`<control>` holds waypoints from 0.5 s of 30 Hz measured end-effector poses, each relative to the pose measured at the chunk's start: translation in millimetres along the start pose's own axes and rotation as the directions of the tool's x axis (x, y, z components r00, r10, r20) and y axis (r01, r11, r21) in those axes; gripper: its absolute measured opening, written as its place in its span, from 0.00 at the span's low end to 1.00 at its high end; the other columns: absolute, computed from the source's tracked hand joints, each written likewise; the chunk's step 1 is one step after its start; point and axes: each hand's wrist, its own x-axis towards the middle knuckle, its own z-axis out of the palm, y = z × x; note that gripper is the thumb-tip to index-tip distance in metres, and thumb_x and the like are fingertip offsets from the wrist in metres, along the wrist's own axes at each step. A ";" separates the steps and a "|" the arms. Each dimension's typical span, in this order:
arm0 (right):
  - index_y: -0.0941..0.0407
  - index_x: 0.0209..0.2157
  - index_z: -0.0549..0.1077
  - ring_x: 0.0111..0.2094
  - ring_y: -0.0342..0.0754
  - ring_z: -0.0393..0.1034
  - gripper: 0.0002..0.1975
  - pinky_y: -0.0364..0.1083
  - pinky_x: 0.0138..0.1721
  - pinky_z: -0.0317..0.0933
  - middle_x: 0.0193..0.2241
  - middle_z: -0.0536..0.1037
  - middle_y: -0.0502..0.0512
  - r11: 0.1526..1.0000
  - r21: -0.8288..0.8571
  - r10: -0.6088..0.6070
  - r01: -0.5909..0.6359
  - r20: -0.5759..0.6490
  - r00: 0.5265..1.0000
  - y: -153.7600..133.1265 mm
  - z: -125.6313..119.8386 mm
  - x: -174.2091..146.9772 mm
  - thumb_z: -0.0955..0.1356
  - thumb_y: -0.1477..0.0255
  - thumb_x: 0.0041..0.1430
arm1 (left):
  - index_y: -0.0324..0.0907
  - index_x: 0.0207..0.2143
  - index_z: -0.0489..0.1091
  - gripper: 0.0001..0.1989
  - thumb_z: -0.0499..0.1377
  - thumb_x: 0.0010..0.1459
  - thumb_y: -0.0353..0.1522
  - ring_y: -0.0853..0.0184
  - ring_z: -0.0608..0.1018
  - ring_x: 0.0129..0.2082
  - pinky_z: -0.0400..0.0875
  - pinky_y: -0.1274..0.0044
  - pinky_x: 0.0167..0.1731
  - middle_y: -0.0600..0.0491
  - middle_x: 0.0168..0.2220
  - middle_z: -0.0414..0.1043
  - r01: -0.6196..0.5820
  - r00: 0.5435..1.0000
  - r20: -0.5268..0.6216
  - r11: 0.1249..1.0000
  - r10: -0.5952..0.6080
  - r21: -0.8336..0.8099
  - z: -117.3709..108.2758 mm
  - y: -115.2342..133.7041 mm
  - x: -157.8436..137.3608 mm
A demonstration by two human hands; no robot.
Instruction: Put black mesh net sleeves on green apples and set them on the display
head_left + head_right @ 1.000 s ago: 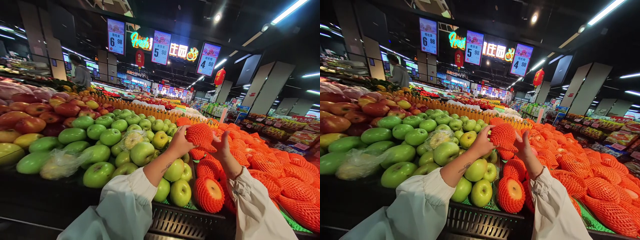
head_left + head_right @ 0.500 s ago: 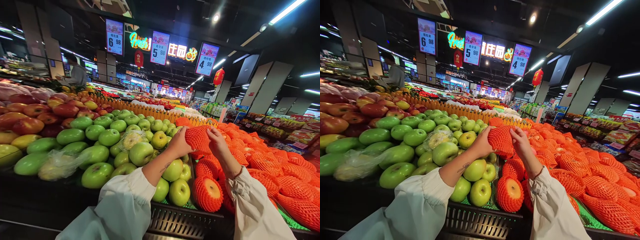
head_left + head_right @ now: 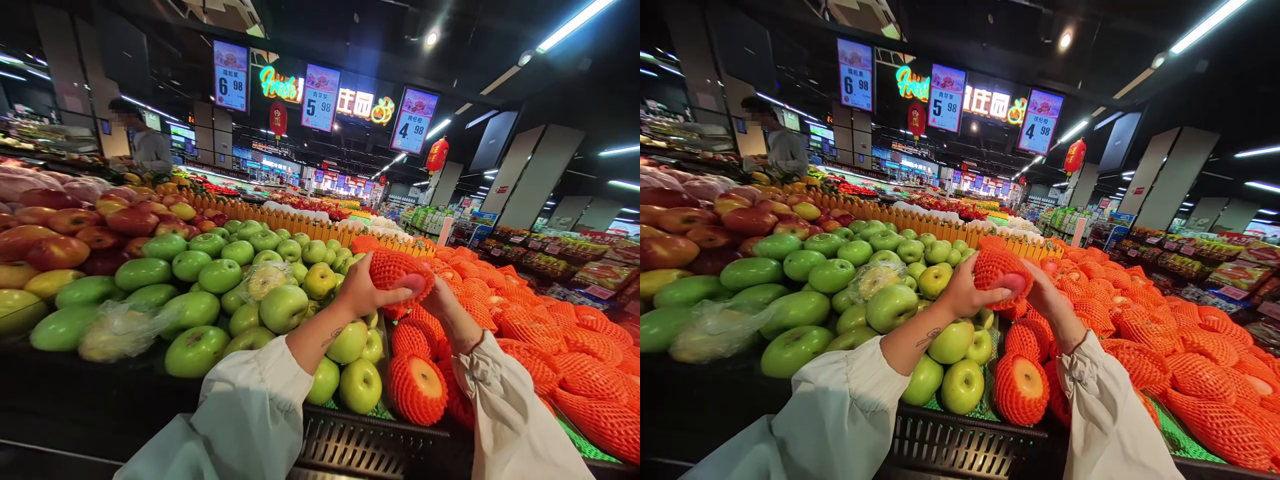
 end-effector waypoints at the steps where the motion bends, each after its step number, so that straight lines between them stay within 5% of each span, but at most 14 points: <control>1: 0.50 0.33 0.76 0.33 0.52 0.73 0.16 0.52 0.36 0.67 0.32 0.81 0.51 1.000 0.024 0.016 -0.017 0.021 1.000 1.0 -0.9 -1.4 0.72 0.55 0.47 | 0.41 0.46 0.71 0.34 0.74 0.39 0.45 0.54 0.80 0.45 0.76 0.61 0.49 0.47 0.45 0.79 0.006 0.999 -0.046 1.000 -0.007 -0.022 0.4 -1.6 0.3; 5: 0.48 0.33 0.76 0.27 0.45 0.66 0.16 0.48 0.33 0.65 0.25 0.76 0.44 1.000 -0.006 -0.005 0.005 0.071 0.997 6.9 -5.7 -3.9 0.78 0.64 0.39 | 0.41 0.47 0.70 0.32 0.72 0.42 0.46 0.55 0.80 0.45 0.77 0.62 0.49 0.47 0.45 0.79 0.033 0.990 -0.136 0.995 -0.045 -0.090 2.3 -7.2 2.7; 10: 0.51 0.38 0.76 0.38 0.49 0.75 0.27 0.50 0.44 0.70 0.37 0.82 0.49 0.979 -0.198 -0.022 0.045 0.117 0.993 5.2 -3.3 0.7 0.82 0.64 0.32 | 0.41 0.45 0.71 0.33 0.73 0.39 0.47 0.55 0.80 0.45 0.76 0.61 0.49 0.47 0.44 0.79 0.074 0.989 -0.129 0.997 -0.077 -0.031 1.6 -5.7 3.6; 15: 0.51 0.36 0.75 0.35 0.51 0.76 0.28 0.53 0.43 0.72 0.33 0.82 0.49 0.951 -0.247 -0.202 0.184 -0.048 0.978 3.3 -3.6 8.3 0.83 0.68 0.28 | 0.40 0.46 0.70 0.37 0.75 0.35 0.47 0.53 0.79 0.47 0.75 0.60 0.50 0.45 0.46 0.78 0.054 0.998 -0.028 0.994 -0.052 0.100 -0.1 1.9 2.3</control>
